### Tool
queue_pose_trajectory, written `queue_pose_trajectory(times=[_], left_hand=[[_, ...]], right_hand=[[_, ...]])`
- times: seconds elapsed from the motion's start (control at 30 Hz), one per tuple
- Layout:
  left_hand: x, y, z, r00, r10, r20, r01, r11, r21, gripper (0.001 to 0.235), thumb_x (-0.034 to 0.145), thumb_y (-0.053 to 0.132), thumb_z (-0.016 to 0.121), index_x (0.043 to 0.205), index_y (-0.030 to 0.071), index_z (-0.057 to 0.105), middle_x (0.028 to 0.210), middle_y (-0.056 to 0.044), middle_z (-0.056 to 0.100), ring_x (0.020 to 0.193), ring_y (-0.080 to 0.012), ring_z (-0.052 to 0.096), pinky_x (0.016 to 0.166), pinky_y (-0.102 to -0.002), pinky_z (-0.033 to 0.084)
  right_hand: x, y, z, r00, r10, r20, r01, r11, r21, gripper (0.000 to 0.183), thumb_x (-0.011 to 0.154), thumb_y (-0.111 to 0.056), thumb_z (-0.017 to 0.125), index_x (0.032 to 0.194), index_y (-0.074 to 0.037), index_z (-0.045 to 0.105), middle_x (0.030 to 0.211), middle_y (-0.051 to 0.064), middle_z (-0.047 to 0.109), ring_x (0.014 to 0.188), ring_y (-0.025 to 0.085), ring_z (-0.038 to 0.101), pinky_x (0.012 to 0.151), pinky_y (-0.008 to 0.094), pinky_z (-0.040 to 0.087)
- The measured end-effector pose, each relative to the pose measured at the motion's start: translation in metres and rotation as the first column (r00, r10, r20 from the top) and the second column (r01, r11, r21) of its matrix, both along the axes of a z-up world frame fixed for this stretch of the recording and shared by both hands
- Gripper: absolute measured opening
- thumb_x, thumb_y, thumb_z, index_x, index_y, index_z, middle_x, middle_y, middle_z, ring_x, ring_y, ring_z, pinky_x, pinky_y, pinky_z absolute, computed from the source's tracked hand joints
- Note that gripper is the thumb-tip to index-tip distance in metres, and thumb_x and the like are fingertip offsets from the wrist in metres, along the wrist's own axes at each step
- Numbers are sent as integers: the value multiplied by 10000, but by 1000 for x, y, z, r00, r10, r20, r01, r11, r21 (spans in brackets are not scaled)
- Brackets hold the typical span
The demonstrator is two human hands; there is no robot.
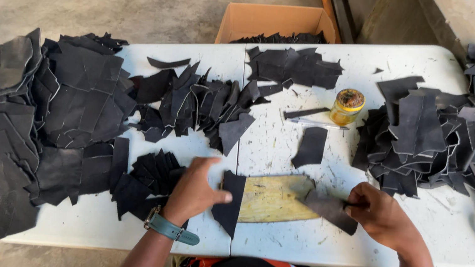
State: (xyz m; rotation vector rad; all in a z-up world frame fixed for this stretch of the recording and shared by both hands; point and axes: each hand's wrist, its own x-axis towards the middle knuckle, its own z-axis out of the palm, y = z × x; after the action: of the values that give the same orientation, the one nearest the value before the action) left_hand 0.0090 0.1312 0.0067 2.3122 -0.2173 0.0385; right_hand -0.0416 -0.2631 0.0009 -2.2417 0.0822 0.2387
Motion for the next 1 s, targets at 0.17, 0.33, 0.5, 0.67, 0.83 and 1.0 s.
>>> queue_pose_trajectory(times=[0.17,0.33,0.5,0.67,0.83,1.0], left_hand=[[45,-1,-11,970,201,-139,-194,979,66,368,807,330,839,1019,43,752,921,-130,783,833,-277,763,780,-395,606],[66,-10,-23,944,256,208,-252,967,-45,141,821,198,770,870,67,760,838,-112,782,747,-270,766,678,-358,619],[13,-17,-34,821,-202,534,69,964,258,71,888,139,727,826,106,721,636,-50,676,499,-243,652,485,-385,515],[-35,-30,-19,837,-405,369,311,906,287,188,927,258,737,1005,88,720,887,-62,742,746,-261,697,666,-406,556],[-21,-14,-3,996,-40,75,9,927,376,693,781,440,867,1235,-34,645,1218,-234,624,1022,-373,633,838,-477,510],[-20,-25,-1,997,-17,-76,28,989,146,645,717,325,905,1174,-33,625,1126,-193,674,970,-317,674,835,-425,564]], right_hand=[[15,23,13,999,-27,-22,34,919,394,192,805,9,773,948,11,645,770,34,626,685,144,568,605,294,475],[57,84,35,911,-169,377,65,960,272,475,769,-149,845,1156,-21,600,968,54,686,833,137,651,695,281,558],[54,141,37,993,-59,-105,108,821,561,620,861,-328,712,1413,-139,502,1028,11,729,829,169,756,643,331,625],[26,167,21,999,19,-44,6,869,495,600,848,-177,737,1409,-68,554,1021,122,779,801,179,721,630,324,613],[10,131,-5,967,-98,-234,223,767,601,570,844,-82,711,1401,-109,592,1068,41,691,845,169,681,660,315,621],[13,118,-19,971,-131,-199,231,724,650,497,842,-71,753,1318,-67,608,1040,90,721,864,178,689,696,320,609]])
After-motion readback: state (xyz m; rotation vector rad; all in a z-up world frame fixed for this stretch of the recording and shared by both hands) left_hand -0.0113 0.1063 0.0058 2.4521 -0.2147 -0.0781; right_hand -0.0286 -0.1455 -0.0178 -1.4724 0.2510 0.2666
